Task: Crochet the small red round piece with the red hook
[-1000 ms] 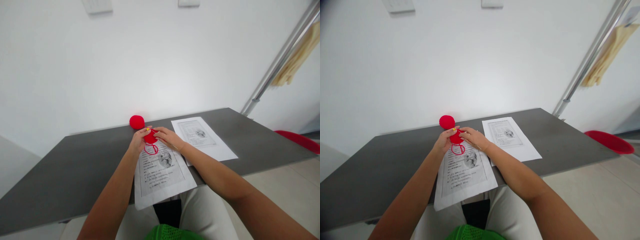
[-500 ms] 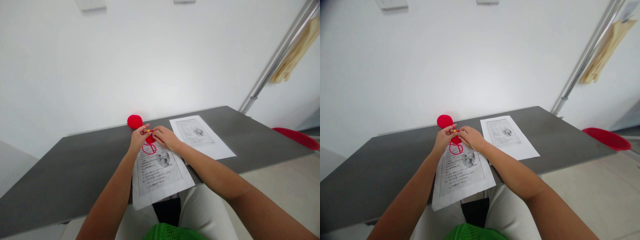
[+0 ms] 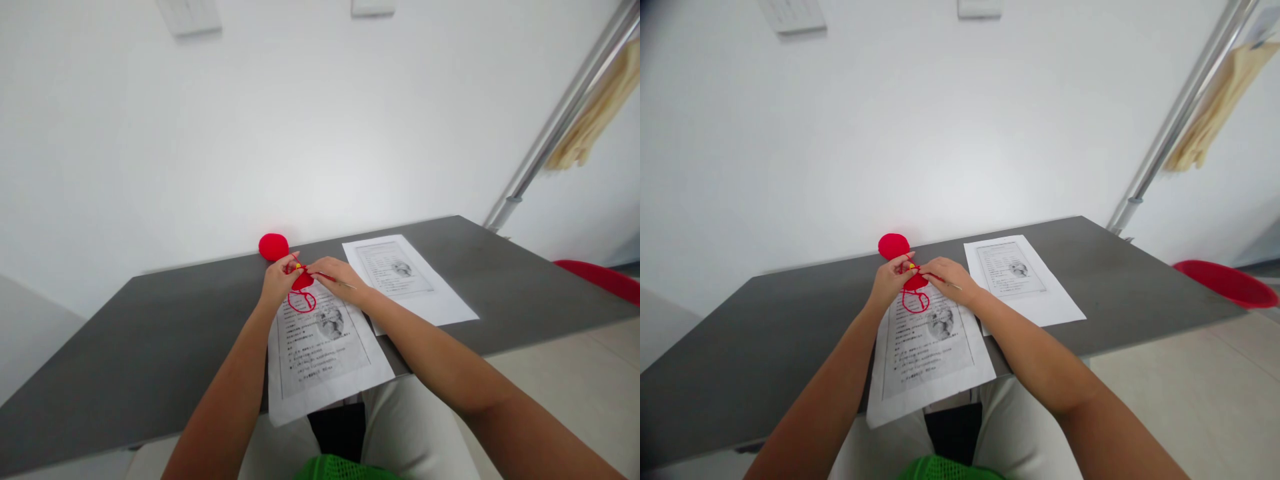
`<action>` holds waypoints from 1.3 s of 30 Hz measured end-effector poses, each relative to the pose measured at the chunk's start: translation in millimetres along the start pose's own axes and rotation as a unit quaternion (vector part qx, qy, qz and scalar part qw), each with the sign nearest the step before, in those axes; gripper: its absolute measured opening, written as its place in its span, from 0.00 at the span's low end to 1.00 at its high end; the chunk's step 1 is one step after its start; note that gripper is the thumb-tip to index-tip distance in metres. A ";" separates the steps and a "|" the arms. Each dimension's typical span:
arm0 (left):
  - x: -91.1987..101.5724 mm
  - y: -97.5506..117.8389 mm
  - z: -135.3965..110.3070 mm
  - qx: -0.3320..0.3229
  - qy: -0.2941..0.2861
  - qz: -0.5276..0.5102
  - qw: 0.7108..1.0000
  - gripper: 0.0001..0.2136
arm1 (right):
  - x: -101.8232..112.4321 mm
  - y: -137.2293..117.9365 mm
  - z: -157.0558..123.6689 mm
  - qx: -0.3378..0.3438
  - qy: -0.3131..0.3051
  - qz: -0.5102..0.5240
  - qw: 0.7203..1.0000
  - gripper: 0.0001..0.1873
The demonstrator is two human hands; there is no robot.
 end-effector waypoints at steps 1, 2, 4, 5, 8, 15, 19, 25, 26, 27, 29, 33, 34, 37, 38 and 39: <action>1.3 -0.1 0.6 -0.005 0.007 0.008 1.000 0.23 | 0.3 1.4 -0.3 -0.009 0.000 0.004 1.000 0.09; 2.4 0.0 1.1 -0.010 0.012 0.016 1.000 0.23 | 0.3 3.0 -0.8 -0.020 0.000 0.007 1.000 0.09; 3.6 0.3 1.8 -0.019 0.017 0.029 0.999 0.22 | 0.0 6.3 -1.9 -0.041 -0.002 0.013 0.999 0.09; 3.8 0.6 1.9 -0.023 0.017 0.034 0.999 0.21 | -0.3 7.6 -2.6 -0.050 -0.004 0.014 0.999 0.09; 3.4 2.1 1.6 -0.032 0.013 0.051 0.998 0.20 | -1.7 9.7 -3.9 -0.064 -0.010 0.019 0.998 0.10; 3.8 5.0 0.9 -0.056 0.013 0.066 0.996 0.19 | -7.3 13.8 -3.9 -0.094 -0.041 0.010 0.995 0.10; 2.7 -6.3 1.8 0.004 0.004 -0.009 1.000 0.21 | -3.9 15.5 -2.3 -0.143 -0.030 0.032 0.989 0.10; -3.0 -16.0 -0.9 0.087 -0.036 -0.099 0.991 0.26 | 1.1 19.3 -1.4 -0.235 -0.008 0.088 0.968 0.10; -3.3 -15.8 -0.8 0.085 -0.041 -0.094 0.991 0.26 | 1.2 20.9 -1.6 -0.246 -0.005 0.094 0.965 0.10; -3.4 -15.6 -0.4 0.078 -0.045 -0.085 0.992 0.26 | 1.0 22.1 -1.8 -0.253 -0.004 0.096 0.963 0.10; -3.2 -15.2 1.4 0.056 -0.051 -0.062 0.995 0.25 | -0.7 22.6 -1.7 -0.246 -0.018 0.087 0.965 0.09; -2.3 -14.7 5.0 0.004 -0.057 -0.005 0.998 0.22 | -4.6 17.0 0.0 -0.192 -0.073 0.039 0.978 0.10; -2.5 -14.2 5.3 -0.004 -0.060 0.003 0.998 0.22 | -4.4 15.4 0.8 -0.180 -0.082 0.030 0.980 0.10; -3.4 -11.9 4.6 -0.008 -0.072 0.008 0.997 0.21 | -2.6 11.9 2.8 -0.159 -0.096 0.014 0.982 0.11; -3.5 -10.9 4.1 -0.004 -0.077 0.006 0.997 0.21 | -1.9 11.5 3.4 -0.156 -0.099 0.010 0.983 0.11; -3.5 -9.9 3.5 0.002 -0.081 0.003 0.997 0.21 | -1.1 11.3 3.8 -0.154 -0.101 0.009 0.983 0.11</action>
Point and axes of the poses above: each hand's wrist, its own z-axis towards the middle knuckle, its own x-axis out of the back of the hand, y = z × x, the point moved 8 cm from there along z, towards the middle knuckle, and after that the axes turned 15 degrees about y, right-handed, at the moved point
